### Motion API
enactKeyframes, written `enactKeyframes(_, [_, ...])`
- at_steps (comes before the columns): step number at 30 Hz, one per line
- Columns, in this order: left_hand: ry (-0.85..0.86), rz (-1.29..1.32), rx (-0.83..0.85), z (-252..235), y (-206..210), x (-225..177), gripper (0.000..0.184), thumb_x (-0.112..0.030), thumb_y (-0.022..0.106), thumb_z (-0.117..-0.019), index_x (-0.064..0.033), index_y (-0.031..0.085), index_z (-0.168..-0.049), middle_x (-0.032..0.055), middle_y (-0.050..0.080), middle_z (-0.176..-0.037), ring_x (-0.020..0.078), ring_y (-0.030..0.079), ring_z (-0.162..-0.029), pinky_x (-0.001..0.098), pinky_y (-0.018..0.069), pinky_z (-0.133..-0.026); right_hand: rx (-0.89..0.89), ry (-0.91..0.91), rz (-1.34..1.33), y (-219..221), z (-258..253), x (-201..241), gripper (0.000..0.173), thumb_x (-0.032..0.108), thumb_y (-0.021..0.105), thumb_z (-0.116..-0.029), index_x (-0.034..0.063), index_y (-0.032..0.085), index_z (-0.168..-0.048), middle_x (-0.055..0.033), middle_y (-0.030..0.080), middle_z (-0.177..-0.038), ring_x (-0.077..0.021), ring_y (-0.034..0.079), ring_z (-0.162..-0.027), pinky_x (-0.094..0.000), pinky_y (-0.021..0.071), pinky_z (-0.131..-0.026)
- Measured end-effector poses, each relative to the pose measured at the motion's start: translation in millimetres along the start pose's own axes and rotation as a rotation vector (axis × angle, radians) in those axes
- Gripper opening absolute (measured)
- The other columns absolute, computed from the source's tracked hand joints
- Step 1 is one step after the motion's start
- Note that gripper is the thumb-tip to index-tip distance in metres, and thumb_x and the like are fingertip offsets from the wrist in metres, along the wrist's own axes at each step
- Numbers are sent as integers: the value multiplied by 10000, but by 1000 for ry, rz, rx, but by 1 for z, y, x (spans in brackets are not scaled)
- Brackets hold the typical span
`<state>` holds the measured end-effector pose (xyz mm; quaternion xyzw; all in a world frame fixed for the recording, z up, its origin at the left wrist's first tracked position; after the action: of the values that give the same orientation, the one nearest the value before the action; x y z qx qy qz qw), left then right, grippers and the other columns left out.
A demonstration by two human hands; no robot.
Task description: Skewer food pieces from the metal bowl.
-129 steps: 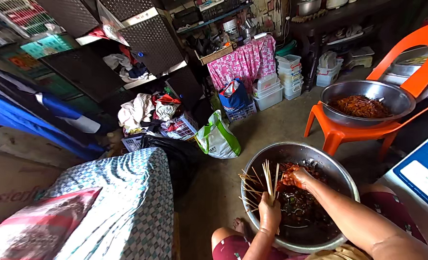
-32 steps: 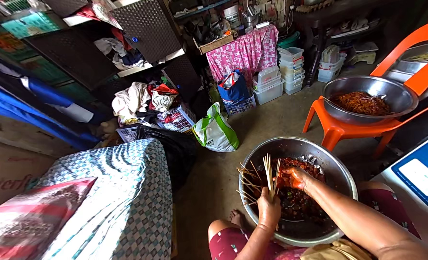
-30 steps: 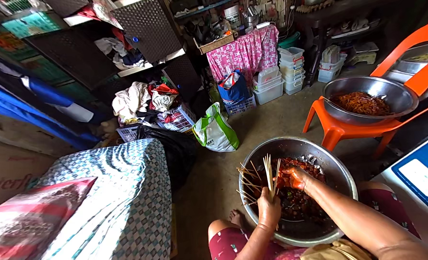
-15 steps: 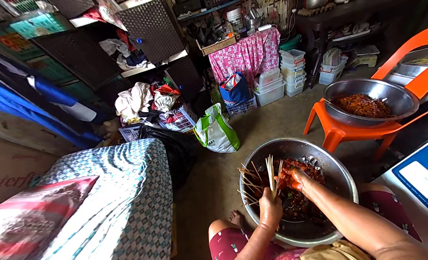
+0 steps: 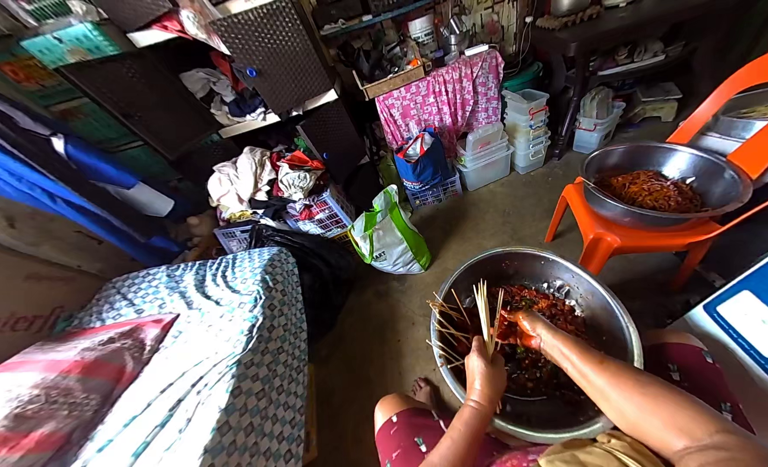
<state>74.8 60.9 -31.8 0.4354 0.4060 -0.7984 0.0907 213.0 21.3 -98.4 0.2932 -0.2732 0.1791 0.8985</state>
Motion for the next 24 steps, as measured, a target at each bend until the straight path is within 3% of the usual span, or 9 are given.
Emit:
enactKeyframes(3, [-15,23,-31,-2,-3,1,285,-56,592,-963,25,564,-1235,192,667,-926,295,689,-796,483,577,-759,0,-89,271,-3,-1,13,356,297,426,-1121,-15,566,-1218,-151,650,-926,-254,672,-732,-425,599,-670])
enactKeyframes(5, [-32,35,-48,-2,-5,3,294,-53,587,-968,28,560,-1249,196,667,-932,299,689,-795,486,576,-757,-92,-218,721,-13,-7,29,378,279,431,-1122,-37,587,-1258,-163,660,-999,-225,678,-764,-382,590,-716])
enactKeyframes(7, [-38,41,-56,-2,-5,5,282,-56,585,-972,26,559,-1241,188,660,-913,291,682,-767,481,578,-738,-119,-271,1252,-17,-12,37,355,223,549,-1052,-5,629,-1311,-215,671,-1234,-318,672,-1115,-501,523,-1000])
enactKeyframes(9, [-36,39,-47,-2,-4,5,270,-59,585,-975,20,560,-1232,180,658,-908,285,680,-765,474,577,-736,-94,-234,1570,-17,-15,27,503,242,651,-984,52,537,-1436,-230,617,-1361,-396,590,-1281,-595,460,-1075])
enactKeyframes(11, [-33,35,-43,-2,-4,5,267,-67,588,-977,15,562,-1230,177,658,-910,282,680,-773,470,576,-741,-77,-202,1651,-15,-16,17,586,177,689,-928,63,491,-1468,-234,604,-1373,-415,582,-1285,-625,472,-1050])
enactKeyframes(15, [-29,41,-47,-2,-5,6,269,-67,593,-975,18,564,-1228,178,660,-904,282,680,-767,471,575,-738,-42,-173,1672,-13,-20,13,386,127,628,-947,14,621,-1316,-234,628,-1332,-401,591,-1272,-613,475,-1043])
enactKeyframes(20, [-32,74,-27,-4,-2,9,275,-64,589,-983,22,552,-1241,173,653,-886,270,677,-712,460,589,-704,1,-159,1749,-8,-17,10,415,211,619,-976,51,610,-1359,-212,615,-1372,-384,571,-1307,-612,455,-1067])
enactKeyframes(24, [-26,73,-29,-4,-1,9,270,-66,591,-981,20,554,-1235,172,652,-886,270,673,-710,459,586,-702,46,-140,1804,-3,-13,4,412,151,627,-960,5,606,-1345,-239,592,-1390,-404,554,-1320,-630,445,-1067])
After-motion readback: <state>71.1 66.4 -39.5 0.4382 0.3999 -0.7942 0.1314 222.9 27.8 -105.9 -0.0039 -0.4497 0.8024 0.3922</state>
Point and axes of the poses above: each hand's wrist, its own z-axis away from the middle knuckle, its own y-axis out of the palm, x = y × z, the point moved 9 cm from there along -z, towards the middle knuckle
